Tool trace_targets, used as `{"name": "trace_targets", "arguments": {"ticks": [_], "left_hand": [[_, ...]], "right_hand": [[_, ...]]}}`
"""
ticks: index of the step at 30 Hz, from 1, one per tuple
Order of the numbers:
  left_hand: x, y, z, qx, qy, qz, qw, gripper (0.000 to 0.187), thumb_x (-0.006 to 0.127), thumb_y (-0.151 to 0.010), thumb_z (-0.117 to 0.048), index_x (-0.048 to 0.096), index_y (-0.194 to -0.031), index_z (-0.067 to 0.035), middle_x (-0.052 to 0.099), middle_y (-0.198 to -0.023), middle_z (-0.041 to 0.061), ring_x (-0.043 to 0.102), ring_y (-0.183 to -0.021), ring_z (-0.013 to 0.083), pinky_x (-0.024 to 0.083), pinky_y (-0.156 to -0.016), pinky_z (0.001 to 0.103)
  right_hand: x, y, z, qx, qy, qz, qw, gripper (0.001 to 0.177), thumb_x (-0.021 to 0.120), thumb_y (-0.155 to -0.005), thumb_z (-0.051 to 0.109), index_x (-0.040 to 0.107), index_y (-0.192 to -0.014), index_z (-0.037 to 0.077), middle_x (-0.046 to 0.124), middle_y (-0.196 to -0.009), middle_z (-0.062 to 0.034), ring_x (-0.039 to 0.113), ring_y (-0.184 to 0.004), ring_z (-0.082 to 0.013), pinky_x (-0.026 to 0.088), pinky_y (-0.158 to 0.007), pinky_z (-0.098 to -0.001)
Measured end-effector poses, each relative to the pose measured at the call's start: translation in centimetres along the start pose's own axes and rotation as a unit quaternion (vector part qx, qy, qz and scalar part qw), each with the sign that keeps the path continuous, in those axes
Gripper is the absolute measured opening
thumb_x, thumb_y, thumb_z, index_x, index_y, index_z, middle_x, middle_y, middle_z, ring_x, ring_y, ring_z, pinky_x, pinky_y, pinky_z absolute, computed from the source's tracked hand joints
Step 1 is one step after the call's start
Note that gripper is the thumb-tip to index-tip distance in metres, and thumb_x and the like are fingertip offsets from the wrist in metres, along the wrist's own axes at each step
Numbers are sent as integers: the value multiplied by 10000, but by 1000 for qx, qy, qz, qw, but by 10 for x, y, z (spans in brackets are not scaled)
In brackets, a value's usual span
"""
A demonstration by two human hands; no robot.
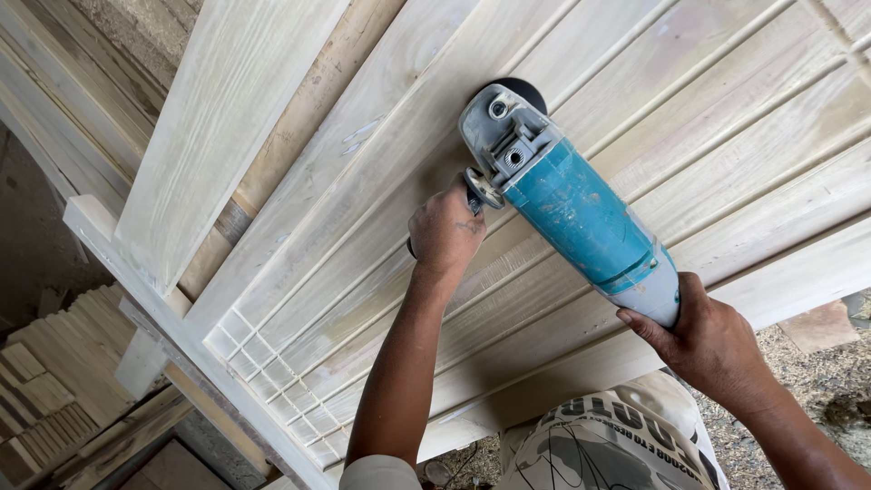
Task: The person sands the surface of a wooden door using an angle grinder, moving the tool across the wooden panels and recessed grooves.
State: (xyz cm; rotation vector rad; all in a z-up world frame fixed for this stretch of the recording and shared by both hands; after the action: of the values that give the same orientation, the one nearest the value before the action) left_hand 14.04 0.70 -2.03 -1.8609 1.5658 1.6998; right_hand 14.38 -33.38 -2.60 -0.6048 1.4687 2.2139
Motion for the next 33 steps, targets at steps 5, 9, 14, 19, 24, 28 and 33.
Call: {"name": "trace_targets", "arguments": {"ticks": [5, 9, 14, 19, 24, 28, 33], "left_hand": [[-3, 35, 65, -51, 4, -7, 999, 307, 794, -810, -173, 648, -1074, -114, 753, -852, 150, 739, -839, 389, 569, -742, 524], [-2, 68, 115, -74, 18, -38, 996, 295, 776, -814, -158, 653, -1082, -139, 751, -843, 151, 725, -835, 408, 561, -733, 532], [-1, 102, 172, -101, 30, -64, 992, 279, 772, -805, -151, 653, -1058, -139, 757, -854, 132, 731, -835, 396, 568, -729, 522], [-2, 108, 183, -107, 40, -67, 991, 283, 770, -798, -142, 654, -1056, -140, 761, -852, 127, 738, -837, 382, 572, -732, 512], [3, 82, 148, -85, 44, -47, 994, 293, 778, -795, -159, 656, -1059, -127, 759, -848, 145, 732, -835, 396, 560, -732, 532], [7, 58, 113, -42, 67, -49, 996, 284, 744, -804, -139, 640, -1062, -80, 760, -872, 150, 760, -835, 359, 579, -745, 511], [21, 28, 74, 14, 60, -53, 997, 166, 641, -890, -59, 642, -1056, -53, 748, -771, 166, 766, -719, 335, 597, -638, 496]], "right_hand": [[35, 9, 39, -43, 4, 5, 999, 757, 708, -818, 642, 486, -1111, -20, 676, -522, -161, 740, -487, -311, 628, -497, -454], [60, 20, 72, -86, 2, 9, 996, 748, 714, -816, 628, 472, -1125, -9, 682, -545, -172, 739, -507, -325, 617, -488, -471], [89, 28, 109, -119, 14, 25, 992, 718, 700, -800, 585, 469, -1141, -3, 699, -573, -174, 748, -532, -329, 618, -499, -478], [96, 26, 115, -116, 29, 29, 992, 669, 715, -817, 578, 494, -1082, 5, 696, -570, -170, 747, -526, -320, 620, -500, -466], [74, 23, 84, -73, 58, 7, 996, 663, 741, -849, 590, 524, -1037, -7, 691, -559, -179, 735, -500, -316, 618, -509, -441], [50, 19, 61, -99, 29, -49, 994, 623, 737, -862, 525, 541, -1048, -36, 690, -608, -191, 733, -538, -315, 621, -531, -437], [29, 25, 35, -75, -57, -79, 992, 562, 696, -928, 437, 539, -1131, -63, 690, -696, -204, 747, -643, -310, 623, -565, -429]]}}
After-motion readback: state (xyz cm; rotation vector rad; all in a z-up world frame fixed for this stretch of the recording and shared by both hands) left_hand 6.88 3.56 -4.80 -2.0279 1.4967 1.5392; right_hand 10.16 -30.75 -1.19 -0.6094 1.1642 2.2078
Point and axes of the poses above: each hand's wrist, its own y-axis away from the middle knuckle, its own x-axis out of the palm, z = x × y, the point moved 6 cm from there along -y, towards the middle knuckle
